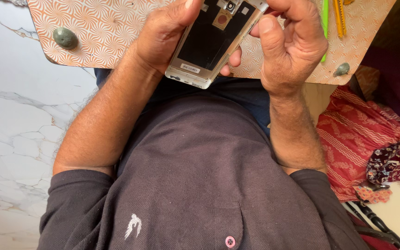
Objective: The person cleans a white smartphone with a toothbrush, then disassembles it to remove the battery and SIM tray. They clean the internal frame with a toothbrush and a yellow tool, reinsert the battery, and close the phone.
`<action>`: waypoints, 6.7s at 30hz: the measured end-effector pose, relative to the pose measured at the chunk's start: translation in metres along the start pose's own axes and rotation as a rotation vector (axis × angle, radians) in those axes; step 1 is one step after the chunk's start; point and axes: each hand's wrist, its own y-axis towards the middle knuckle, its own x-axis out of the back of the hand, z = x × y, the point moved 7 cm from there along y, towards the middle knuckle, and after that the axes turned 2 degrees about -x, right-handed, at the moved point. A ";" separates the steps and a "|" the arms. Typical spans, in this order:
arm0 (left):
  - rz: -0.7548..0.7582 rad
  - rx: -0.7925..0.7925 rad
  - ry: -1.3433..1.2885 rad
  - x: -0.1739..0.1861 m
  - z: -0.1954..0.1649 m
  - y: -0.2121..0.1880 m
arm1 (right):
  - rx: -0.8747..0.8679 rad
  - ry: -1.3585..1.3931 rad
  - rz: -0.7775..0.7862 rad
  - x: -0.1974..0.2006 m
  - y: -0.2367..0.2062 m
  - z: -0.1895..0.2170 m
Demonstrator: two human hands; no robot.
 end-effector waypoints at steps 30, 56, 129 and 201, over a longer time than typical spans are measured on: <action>-0.012 0.010 -0.133 -0.028 -0.007 0.015 | -0.108 -0.024 0.029 -0.007 -0.005 -0.001; -0.174 -0.003 -0.136 -0.020 -0.011 0.017 | -0.094 -0.594 -0.363 0.124 0.000 0.008; -0.165 0.154 -0.294 -0.027 -0.011 0.014 | 0.026 -0.250 0.102 -0.010 0.036 0.036; -0.176 0.166 -0.237 -0.026 -0.013 0.014 | -0.004 -0.167 0.114 -0.009 0.033 0.018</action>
